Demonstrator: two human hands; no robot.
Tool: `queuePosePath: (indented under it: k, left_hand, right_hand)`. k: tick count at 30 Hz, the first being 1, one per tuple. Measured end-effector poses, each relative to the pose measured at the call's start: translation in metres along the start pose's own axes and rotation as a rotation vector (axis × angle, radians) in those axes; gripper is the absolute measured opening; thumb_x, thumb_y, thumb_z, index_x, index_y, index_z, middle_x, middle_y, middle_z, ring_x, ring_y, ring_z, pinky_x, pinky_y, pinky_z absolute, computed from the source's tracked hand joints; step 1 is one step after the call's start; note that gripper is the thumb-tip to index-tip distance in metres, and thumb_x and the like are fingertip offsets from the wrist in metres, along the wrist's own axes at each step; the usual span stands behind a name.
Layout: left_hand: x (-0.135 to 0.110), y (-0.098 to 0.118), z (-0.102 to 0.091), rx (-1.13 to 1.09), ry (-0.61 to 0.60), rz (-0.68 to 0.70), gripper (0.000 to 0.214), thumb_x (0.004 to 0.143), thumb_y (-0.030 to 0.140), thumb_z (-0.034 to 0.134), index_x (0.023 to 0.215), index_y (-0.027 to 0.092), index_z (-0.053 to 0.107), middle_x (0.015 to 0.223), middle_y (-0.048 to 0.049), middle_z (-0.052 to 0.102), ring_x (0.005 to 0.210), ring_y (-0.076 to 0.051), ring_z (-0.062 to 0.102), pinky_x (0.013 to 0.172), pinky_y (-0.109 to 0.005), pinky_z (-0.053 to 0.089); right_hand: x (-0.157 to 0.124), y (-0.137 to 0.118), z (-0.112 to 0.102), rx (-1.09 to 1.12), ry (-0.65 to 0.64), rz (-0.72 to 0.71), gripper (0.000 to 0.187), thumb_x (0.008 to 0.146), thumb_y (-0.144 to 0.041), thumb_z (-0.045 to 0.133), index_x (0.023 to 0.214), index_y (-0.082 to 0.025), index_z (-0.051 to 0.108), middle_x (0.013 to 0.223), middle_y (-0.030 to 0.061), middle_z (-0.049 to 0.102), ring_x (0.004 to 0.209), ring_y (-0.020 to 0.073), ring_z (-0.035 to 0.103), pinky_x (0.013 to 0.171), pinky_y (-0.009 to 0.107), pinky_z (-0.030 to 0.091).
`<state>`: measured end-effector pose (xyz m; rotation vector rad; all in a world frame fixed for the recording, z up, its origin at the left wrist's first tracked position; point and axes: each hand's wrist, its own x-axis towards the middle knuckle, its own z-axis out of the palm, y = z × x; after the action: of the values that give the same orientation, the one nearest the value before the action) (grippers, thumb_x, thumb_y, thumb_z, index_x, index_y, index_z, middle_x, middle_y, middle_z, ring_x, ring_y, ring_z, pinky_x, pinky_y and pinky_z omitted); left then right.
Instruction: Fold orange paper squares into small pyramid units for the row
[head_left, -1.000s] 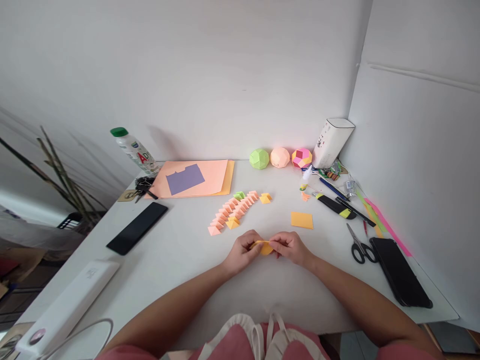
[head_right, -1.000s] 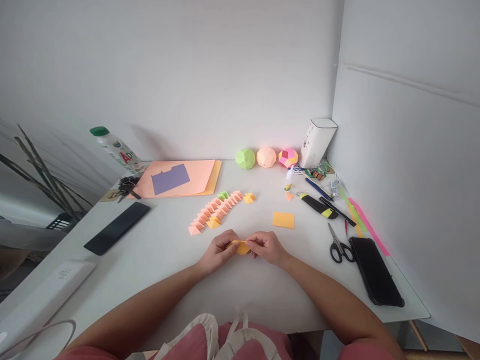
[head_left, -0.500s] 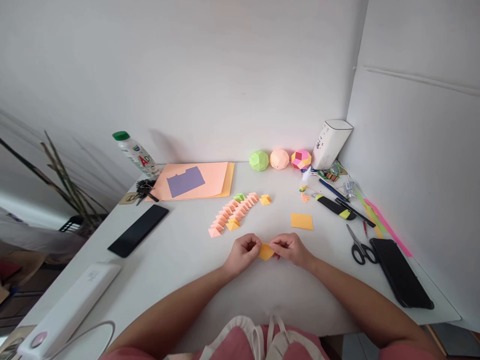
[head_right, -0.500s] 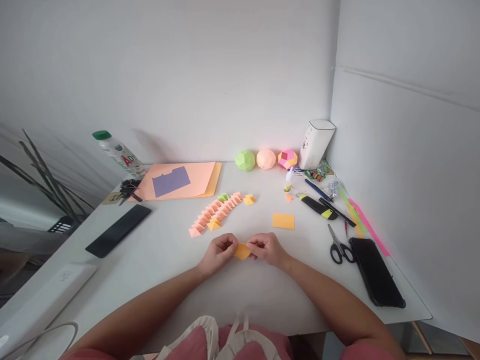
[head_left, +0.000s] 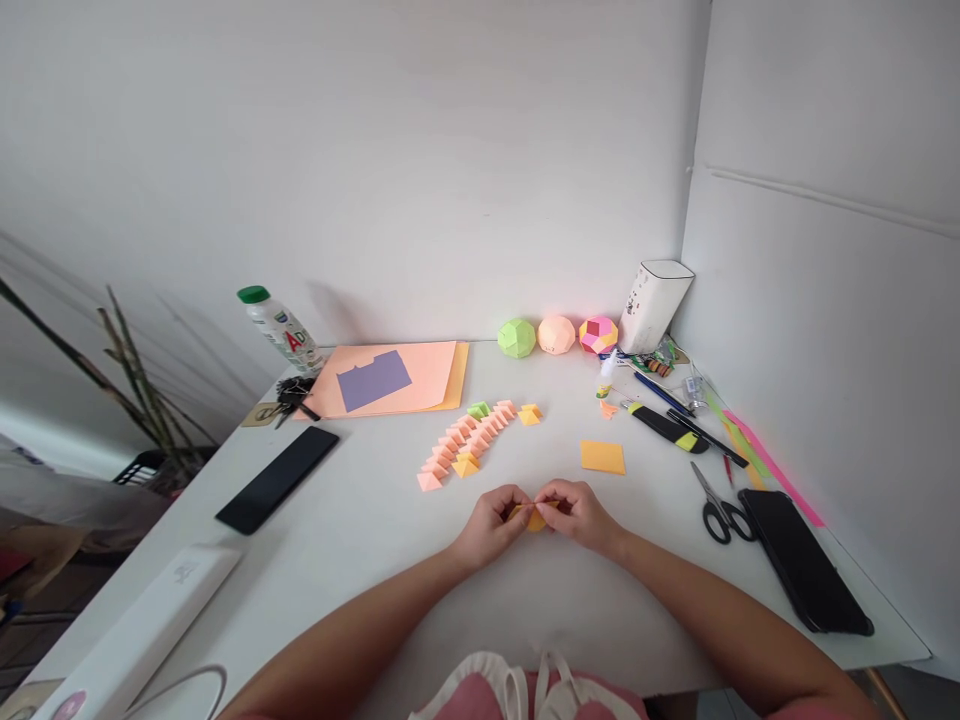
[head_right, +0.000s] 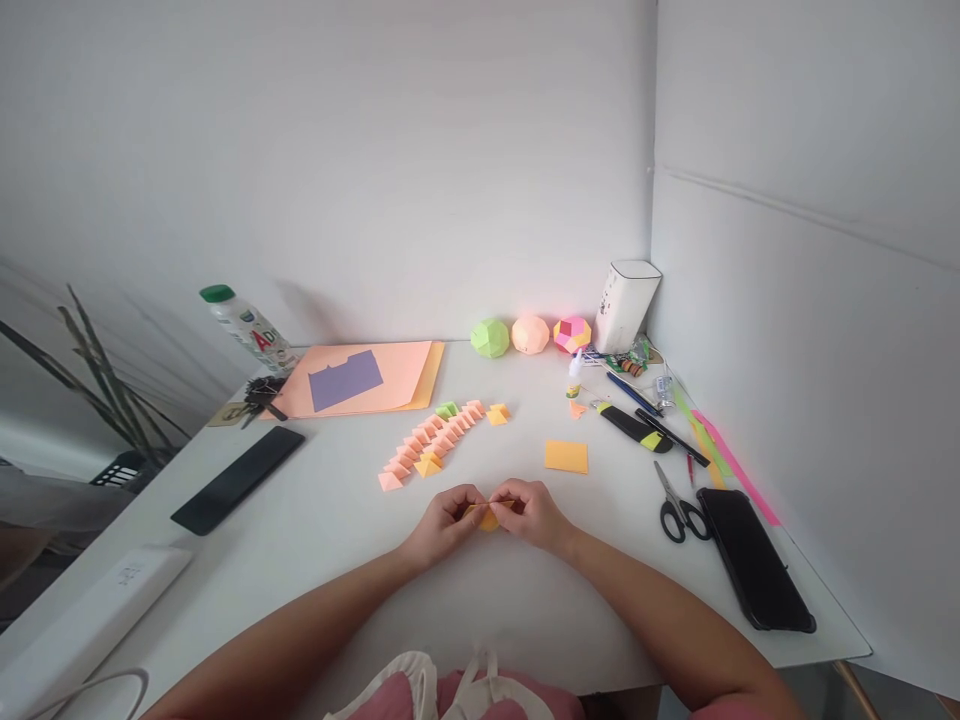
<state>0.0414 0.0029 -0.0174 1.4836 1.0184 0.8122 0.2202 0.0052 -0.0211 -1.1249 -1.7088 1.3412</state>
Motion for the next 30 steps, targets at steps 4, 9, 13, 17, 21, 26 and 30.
queuePosePath:
  k: [4, 9, 13, 17, 21, 26, 30]
  left_hand:
    - [0.0, 0.0, -0.001, -0.03, 0.009, -0.015, 0.021, 0.075, 0.034, 0.058, 0.065, 0.016, 0.053, 0.058, 0.003, 0.05, 0.051, -0.009, 0.04, 0.049, -0.021, 0.032]
    - [-0.001, -0.01, -0.006, -0.162, 0.057, -0.06, 0.025, 0.076, 0.039, 0.059, 0.069, 0.016, 0.052, 0.059, 0.0031, 0.049, 0.052, -0.009, 0.042, 0.05, -0.021, 0.033]
    - [0.001, -0.016, -0.009, -0.202, 0.098, -0.059, 0.029, 0.077, 0.044, 0.056, 0.07, 0.017, 0.048, 0.062, 0.0021, 0.05, 0.056, -0.01, 0.047, 0.054, -0.022, 0.039]
    - [0.001, -0.015, -0.008, -0.204, 0.073, -0.052, 0.028, 0.078, 0.043, 0.056, 0.072, 0.017, 0.05, 0.064, 0.001, 0.053, 0.058, -0.011, 0.05, 0.055, -0.023, 0.039]
    - [0.0, -0.012, -0.007, -0.135, 0.002, -0.028, 0.021, 0.08, 0.037, 0.055, 0.076, 0.016, 0.055, 0.069, -0.0001, 0.059, 0.061, -0.012, 0.052, 0.058, -0.023, 0.04]
    - [-0.001, -0.012, -0.007, -0.116, -0.008, -0.036, 0.021, 0.081, 0.037, 0.053, 0.074, 0.017, 0.054, 0.067, 0.001, 0.056, 0.058, -0.011, 0.048, 0.055, -0.022, 0.038]
    - [-0.001, -0.013, -0.007, -0.165, 0.029, -0.04, 0.026, 0.081, 0.041, 0.054, 0.073, 0.017, 0.052, 0.063, 0.0029, 0.05, 0.055, -0.009, 0.044, 0.053, -0.021, 0.035]
  right_hand:
    - [-0.001, -0.004, -0.001, -0.009, 0.029, 0.015, 0.007, 0.074, -0.021, 0.056, 0.067, -0.018, 0.058, 0.056, -0.0034, 0.053, 0.048, 0.01, 0.047, 0.045, 0.021, 0.038]
    - [-0.002, -0.006, -0.006, 0.119, 0.069, 0.096, 0.007, 0.075, -0.021, 0.055, 0.068, -0.018, 0.053, 0.059, -0.0012, 0.059, 0.05, 0.0111, 0.051, 0.049, 0.023, 0.043]
    - [-0.002, -0.005, -0.007, 0.212, 0.086, 0.108, 0.01, 0.079, -0.026, 0.053, 0.072, -0.019, 0.049, 0.062, -0.0017, 0.06, 0.049, 0.0104, 0.051, 0.047, 0.022, 0.042]
    - [-0.001, -0.003, -0.005, 0.179, 0.026, 0.047, 0.014, 0.08, -0.033, 0.056, 0.082, -0.019, 0.054, 0.068, -0.0007, 0.061, 0.057, 0.0124, 0.056, 0.051, 0.024, 0.046]
    - [-0.001, -0.002, -0.002, 0.033, -0.028, -0.002, 0.021, 0.082, -0.037, 0.056, 0.076, -0.017, 0.062, 0.068, 0.0007, 0.062, 0.055, 0.012, 0.054, 0.052, 0.024, 0.044]
    - [-0.002, -0.004, -0.004, 0.015, -0.013, -0.002, 0.022, 0.082, -0.036, 0.057, 0.073, -0.017, 0.065, 0.064, 0.0007, 0.061, 0.053, 0.0124, 0.053, 0.049, 0.024, 0.042]
    - [-0.003, -0.004, -0.005, 0.069, 0.014, 0.029, 0.022, 0.082, -0.036, 0.056, 0.072, -0.017, 0.062, 0.065, 0.001, 0.062, 0.053, 0.0121, 0.053, 0.052, 0.025, 0.045]
